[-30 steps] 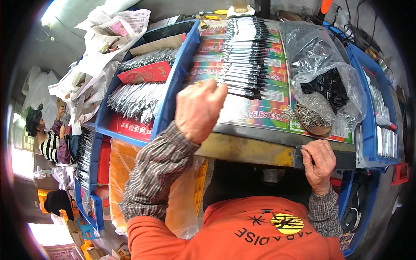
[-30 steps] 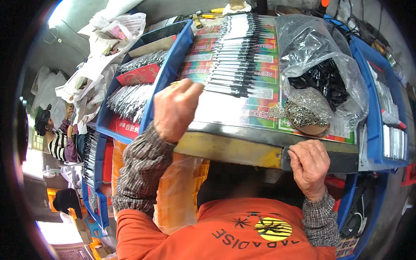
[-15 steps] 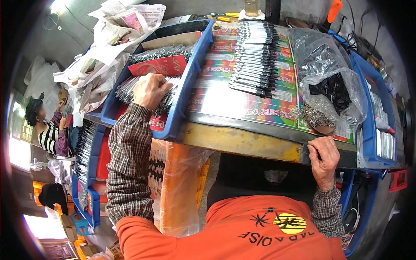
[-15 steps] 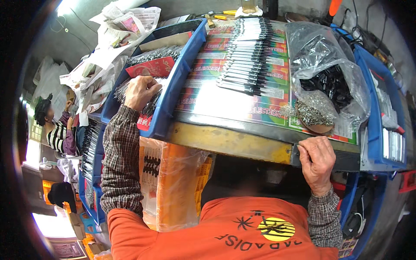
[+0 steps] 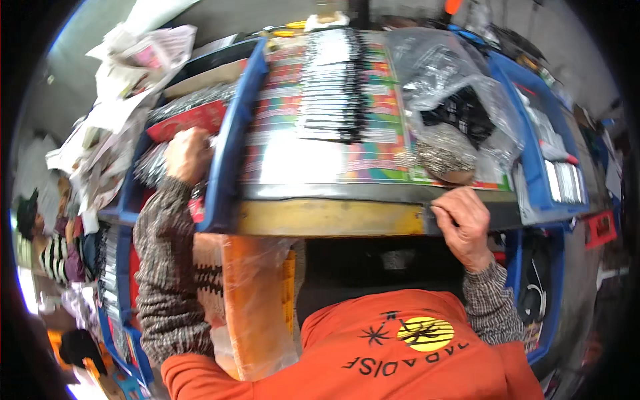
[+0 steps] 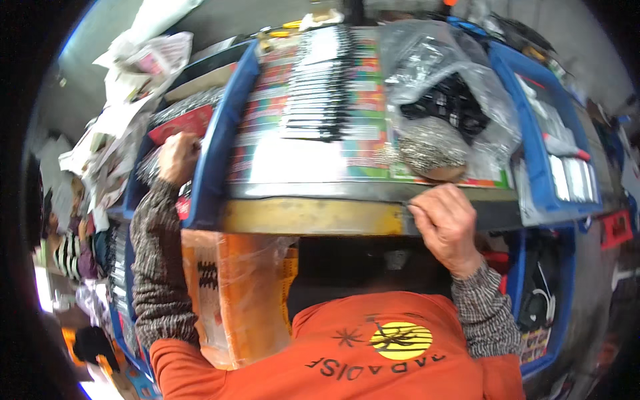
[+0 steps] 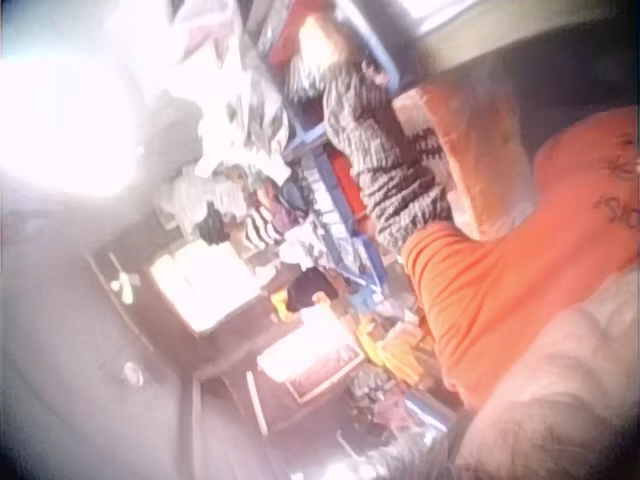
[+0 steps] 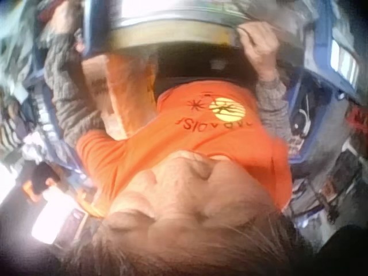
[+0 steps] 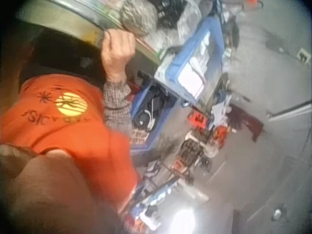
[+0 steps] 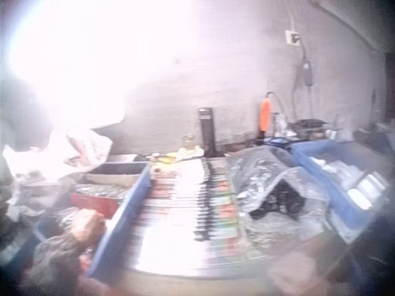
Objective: The person assembles small plastic and metal components by hand, combining plastic caps, metal springs, small rods, and plastic housings from bins at an industrial workstation.
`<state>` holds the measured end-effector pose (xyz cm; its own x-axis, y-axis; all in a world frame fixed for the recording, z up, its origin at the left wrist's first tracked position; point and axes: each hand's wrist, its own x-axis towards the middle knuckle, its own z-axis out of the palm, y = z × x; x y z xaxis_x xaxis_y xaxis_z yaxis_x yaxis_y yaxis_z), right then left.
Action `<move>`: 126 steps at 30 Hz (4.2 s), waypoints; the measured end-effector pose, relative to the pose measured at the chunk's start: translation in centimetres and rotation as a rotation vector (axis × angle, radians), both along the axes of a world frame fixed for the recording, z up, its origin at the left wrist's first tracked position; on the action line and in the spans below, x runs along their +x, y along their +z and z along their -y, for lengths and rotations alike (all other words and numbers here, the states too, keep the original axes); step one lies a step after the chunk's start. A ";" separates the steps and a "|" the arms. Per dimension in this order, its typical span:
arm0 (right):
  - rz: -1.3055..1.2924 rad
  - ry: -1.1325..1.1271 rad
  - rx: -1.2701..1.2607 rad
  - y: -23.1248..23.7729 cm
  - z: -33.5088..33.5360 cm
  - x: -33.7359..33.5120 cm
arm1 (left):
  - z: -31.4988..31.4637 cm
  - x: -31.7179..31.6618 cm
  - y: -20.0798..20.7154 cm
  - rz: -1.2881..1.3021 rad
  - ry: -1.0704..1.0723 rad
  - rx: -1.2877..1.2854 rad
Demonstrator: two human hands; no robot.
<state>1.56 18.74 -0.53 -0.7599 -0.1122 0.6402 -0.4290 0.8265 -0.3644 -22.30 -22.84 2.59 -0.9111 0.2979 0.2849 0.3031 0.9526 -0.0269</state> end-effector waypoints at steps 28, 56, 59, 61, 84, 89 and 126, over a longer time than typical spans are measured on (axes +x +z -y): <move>0.215 -0.747 0.230 6.3 -22.8 4.8 | 1.4 1.1 0.5 -0.182 -0.136 0.323; 0.326 -0.737 0.081 5.1 -26.2 2.8 | -14.1 15.2 1.6 0.176 -0.293 1.042; 0.411 -0.819 0.227 5.0 -26.7 3.2 | -15.6 16.7 2.6 0.363 -0.306 1.124; 0.435 -0.806 0.134 5.3 -26.4 3.7 | -16.5 16.9 1.8 0.365 -0.361 1.193; 0.508 0.198 -0.685 3.8 -1.0 4.6 | -21.6 21.6 0.1 0.854 -0.495 1.413; 0.542 0.295 -0.780 2.5 1.4 4.4 | -21.8 22.1 -0.8 0.940 -0.503 1.562; 0.556 0.257 -0.724 1.5 3.2 4.3 | -22.3 22.4 -3.4 1.095 -0.497 1.824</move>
<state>5.85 15.53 0.93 -0.9842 -0.0356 0.1736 -0.1772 0.2236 -0.9584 0.14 -0.53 -0.81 -0.8192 0.5734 0.0155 -0.2735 -0.4142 0.8681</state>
